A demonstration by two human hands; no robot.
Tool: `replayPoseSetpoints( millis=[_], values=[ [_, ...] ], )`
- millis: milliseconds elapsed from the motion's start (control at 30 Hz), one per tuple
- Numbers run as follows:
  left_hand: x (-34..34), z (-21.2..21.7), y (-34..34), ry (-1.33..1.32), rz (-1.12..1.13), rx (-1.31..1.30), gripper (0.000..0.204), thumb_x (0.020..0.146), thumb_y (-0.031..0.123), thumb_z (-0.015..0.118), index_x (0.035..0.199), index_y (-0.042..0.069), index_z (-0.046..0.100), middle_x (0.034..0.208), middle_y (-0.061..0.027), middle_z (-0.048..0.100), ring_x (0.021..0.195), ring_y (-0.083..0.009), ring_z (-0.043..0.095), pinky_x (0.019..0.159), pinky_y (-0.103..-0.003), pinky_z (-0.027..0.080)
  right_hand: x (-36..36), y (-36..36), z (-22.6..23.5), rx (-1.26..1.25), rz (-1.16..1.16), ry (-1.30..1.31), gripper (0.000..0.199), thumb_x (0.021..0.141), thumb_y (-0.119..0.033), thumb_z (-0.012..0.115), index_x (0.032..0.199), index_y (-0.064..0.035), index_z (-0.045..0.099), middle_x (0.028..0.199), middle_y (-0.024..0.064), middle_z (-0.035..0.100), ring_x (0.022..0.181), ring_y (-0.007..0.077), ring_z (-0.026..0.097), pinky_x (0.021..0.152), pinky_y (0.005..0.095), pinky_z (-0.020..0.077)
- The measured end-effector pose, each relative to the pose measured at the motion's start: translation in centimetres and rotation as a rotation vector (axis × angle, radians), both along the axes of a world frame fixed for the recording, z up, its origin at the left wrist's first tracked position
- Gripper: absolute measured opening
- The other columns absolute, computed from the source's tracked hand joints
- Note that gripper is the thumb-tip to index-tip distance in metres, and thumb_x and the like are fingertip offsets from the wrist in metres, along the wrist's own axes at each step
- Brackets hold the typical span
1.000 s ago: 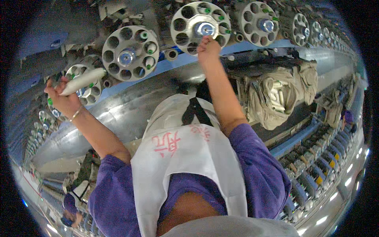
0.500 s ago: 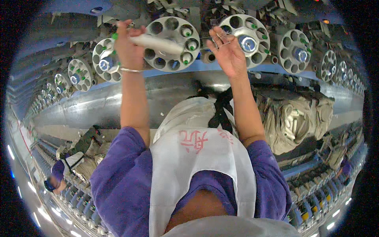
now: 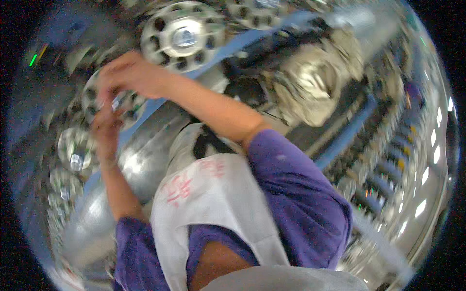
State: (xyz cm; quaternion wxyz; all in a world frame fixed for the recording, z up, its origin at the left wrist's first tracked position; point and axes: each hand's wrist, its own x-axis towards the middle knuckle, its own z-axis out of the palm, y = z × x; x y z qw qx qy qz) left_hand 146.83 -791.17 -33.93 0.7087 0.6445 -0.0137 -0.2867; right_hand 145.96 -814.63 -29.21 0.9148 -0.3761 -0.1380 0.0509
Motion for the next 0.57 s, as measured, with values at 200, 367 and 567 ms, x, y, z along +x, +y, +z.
replayPoseSetpoints(
  millis=[200,367,567],
  values=[
    [4.5,-2.5,2.6,-0.452,0.446,0.661,0.020,0.086,0.019,0.060,0.096,0.002,0.056,0.091,-0.0097,0.058,0.089,-0.0240,0.055,0.077,-0.037,0.045,-5.4,-7.5,-0.7,-1.035,-0.525,-0.015,0.016,0.079,-0.015,0.063,0.091,-0.0048,0.066,0.087,0.0095,0.067,0.079,0.0222,0.064,0.072,0.0308,0.0490],
    [6.5,-1.7,-0.9,-1.114,-0.165,1.522,0.051,0.077,0.026,0.072,0.120,0.009,0.052,0.115,-0.0206,0.053,0.109,-0.0381,0.049,0.088,-0.049,0.043,-17.0,-16.4,-5.9,-1.161,-0.641,0.451,0.017,0.080,-0.020,0.060,0.087,-0.0058,0.066,0.081,0.0127,0.066,0.075,0.0324,0.063,0.069,0.0385,0.0508],
    [1.1,-2.5,-21.7,-0.864,-0.337,0.705,0.045,0.087,0.027,0.061,0.125,0.006,0.051,0.121,-0.0129,0.056,0.103,-0.0249,0.057,0.086,-0.035,0.045,-34.6,-29.3,-11.5,-1.121,-0.772,0.956,0.016,0.080,-0.015,0.059,0.087,-0.0051,0.069,0.079,0.0107,0.068,0.070,0.0174,0.065,0.064,0.0320,0.0521]
  ],
)
